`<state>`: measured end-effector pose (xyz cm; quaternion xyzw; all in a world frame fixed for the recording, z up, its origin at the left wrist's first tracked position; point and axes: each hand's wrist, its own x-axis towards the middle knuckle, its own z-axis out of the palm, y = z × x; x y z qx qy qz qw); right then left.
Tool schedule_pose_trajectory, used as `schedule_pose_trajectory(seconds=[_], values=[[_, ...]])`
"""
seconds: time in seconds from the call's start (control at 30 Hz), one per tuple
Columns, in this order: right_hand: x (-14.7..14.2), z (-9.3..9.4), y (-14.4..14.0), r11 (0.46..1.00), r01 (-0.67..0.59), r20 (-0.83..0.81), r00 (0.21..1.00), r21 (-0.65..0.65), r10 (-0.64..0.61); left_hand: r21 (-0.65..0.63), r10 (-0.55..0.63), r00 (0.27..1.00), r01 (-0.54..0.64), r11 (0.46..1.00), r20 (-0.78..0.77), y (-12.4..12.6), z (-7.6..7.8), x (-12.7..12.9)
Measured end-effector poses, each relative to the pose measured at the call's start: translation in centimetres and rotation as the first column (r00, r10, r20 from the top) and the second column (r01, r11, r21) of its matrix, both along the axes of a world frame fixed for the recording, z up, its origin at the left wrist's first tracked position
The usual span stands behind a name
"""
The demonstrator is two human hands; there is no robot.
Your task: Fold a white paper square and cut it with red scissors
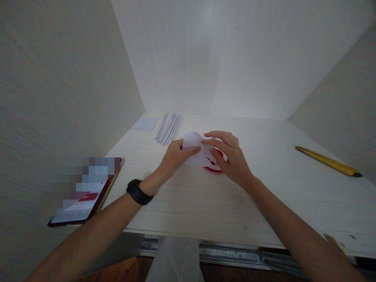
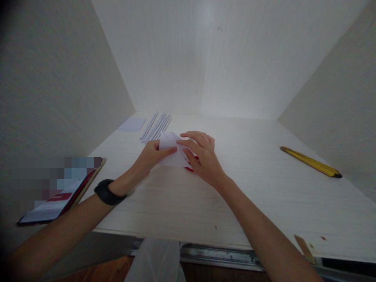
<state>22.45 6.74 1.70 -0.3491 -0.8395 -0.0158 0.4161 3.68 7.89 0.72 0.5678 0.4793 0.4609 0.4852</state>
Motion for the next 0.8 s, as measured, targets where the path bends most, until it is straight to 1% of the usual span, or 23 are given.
schedule_pose_trajectory(seconds=[0.1, 0.27, 0.4, 0.63, 0.8], values=[[0.0, -0.2, 0.0, 0.998, -0.042, 0.020, 0.999, -0.047, 0.043, -0.028, -0.023, 0.996, 0.025, 0.999, 0.086, 0.0, 0.2, 0.2], [0.1, -0.3, 0.1, 0.995, -0.051, 0.015, 0.999, -0.088, 0.052, -0.081, -0.028, 0.986, 0.042, 0.996, 0.164, 0.0, 0.4, 0.2], [0.1, -0.3, 0.1, 0.995, -0.067, 0.022, 0.997, -0.075, 0.069, -0.096, -0.043, 0.979, 0.064, 0.993, 0.201, -0.1, 0.5, 0.2], [0.1, -0.3, 0.0, 0.995, -0.065, 0.069, 0.995, -0.070, 0.070, -0.115, -0.046, 0.962, 0.080, 0.990, 0.268, -0.3, 1.1, 0.3], [0.0, -0.5, -0.2, 0.997, -0.073, 0.119, 0.990, -0.038, 0.077, -0.091, -0.063, 0.956, 0.093, 0.992, 0.285, -0.4, 0.9, 0.3]])
